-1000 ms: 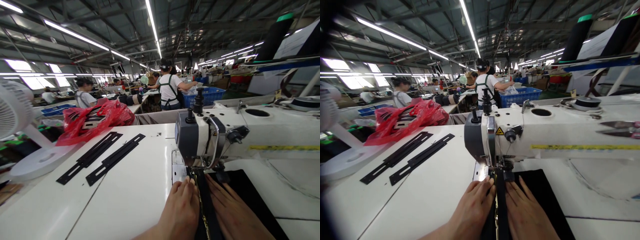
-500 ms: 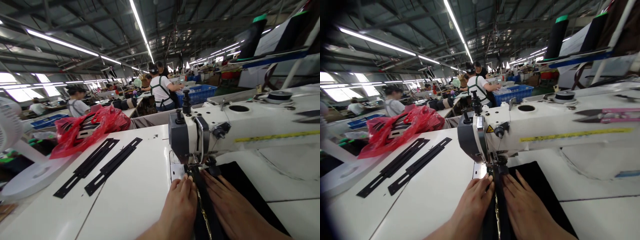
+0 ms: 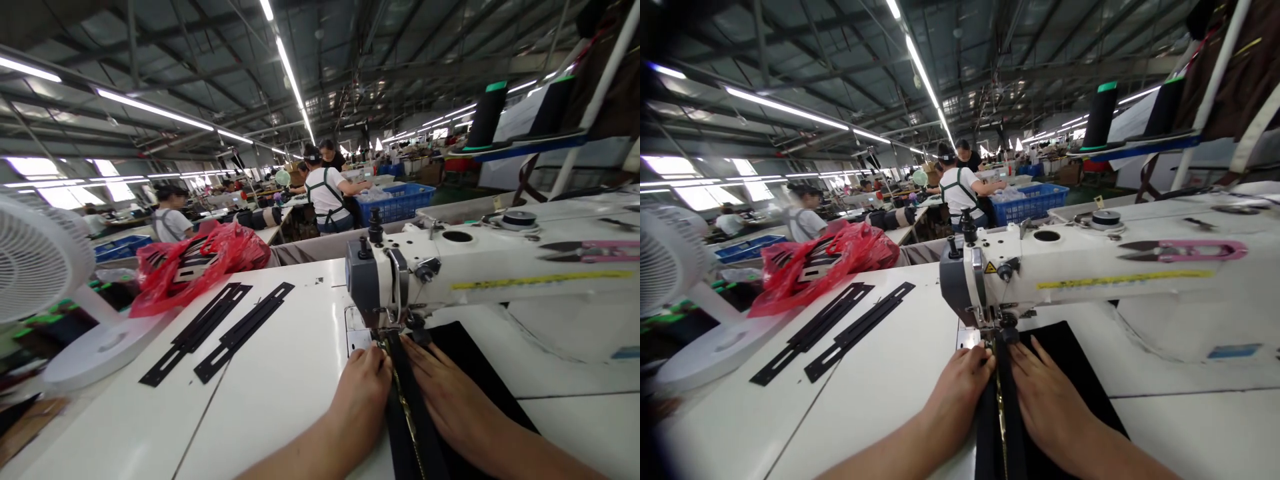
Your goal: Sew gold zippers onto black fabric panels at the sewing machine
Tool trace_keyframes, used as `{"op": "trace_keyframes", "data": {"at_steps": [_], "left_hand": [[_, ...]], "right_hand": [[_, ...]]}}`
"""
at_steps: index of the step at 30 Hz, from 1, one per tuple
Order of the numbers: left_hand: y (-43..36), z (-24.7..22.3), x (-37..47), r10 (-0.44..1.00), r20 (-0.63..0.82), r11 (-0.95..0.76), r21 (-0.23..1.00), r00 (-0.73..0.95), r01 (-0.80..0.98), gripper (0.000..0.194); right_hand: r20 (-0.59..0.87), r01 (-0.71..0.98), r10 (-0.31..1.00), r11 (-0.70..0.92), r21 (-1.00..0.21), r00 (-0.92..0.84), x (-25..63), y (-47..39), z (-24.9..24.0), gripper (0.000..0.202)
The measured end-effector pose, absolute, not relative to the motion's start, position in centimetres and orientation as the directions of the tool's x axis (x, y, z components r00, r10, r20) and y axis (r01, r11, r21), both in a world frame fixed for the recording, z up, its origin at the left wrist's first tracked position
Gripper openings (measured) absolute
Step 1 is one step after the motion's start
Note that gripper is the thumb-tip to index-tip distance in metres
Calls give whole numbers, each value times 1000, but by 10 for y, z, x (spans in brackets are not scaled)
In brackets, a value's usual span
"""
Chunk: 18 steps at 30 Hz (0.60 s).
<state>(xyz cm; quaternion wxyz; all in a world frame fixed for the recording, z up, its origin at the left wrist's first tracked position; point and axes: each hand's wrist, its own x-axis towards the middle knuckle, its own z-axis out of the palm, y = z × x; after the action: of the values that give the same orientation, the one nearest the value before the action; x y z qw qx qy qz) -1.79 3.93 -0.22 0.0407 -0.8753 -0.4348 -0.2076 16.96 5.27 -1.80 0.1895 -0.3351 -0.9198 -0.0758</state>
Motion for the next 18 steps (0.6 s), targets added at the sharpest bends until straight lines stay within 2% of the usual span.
{"op": "trace_keyframes", "data": {"at_steps": [5, 10, 14, 18], "left_hand": [[30, 2, -25, 767, 413, -603, 204, 491, 771, 26], [11, -3, -26, 651, 542, -680, 105, 531, 726, 21], [12, 1, -26, 637, 520, -708, 101, 569, 699, 16], [18, 6, -26, 642, 508, -705, 97, 574, 703, 15]], "right_hand": [[407, 647, 597, 762, -17, -692, 171, 49, -11, 52], [415, 636, 561, 770, 55, -716, 177, 22, -6, 53], [394, 626, 548, 774, 95, -738, 177, 18, -4, 53], [357, 627, 572, 777, 52, -739, 175, 24, -1, 52]]}}
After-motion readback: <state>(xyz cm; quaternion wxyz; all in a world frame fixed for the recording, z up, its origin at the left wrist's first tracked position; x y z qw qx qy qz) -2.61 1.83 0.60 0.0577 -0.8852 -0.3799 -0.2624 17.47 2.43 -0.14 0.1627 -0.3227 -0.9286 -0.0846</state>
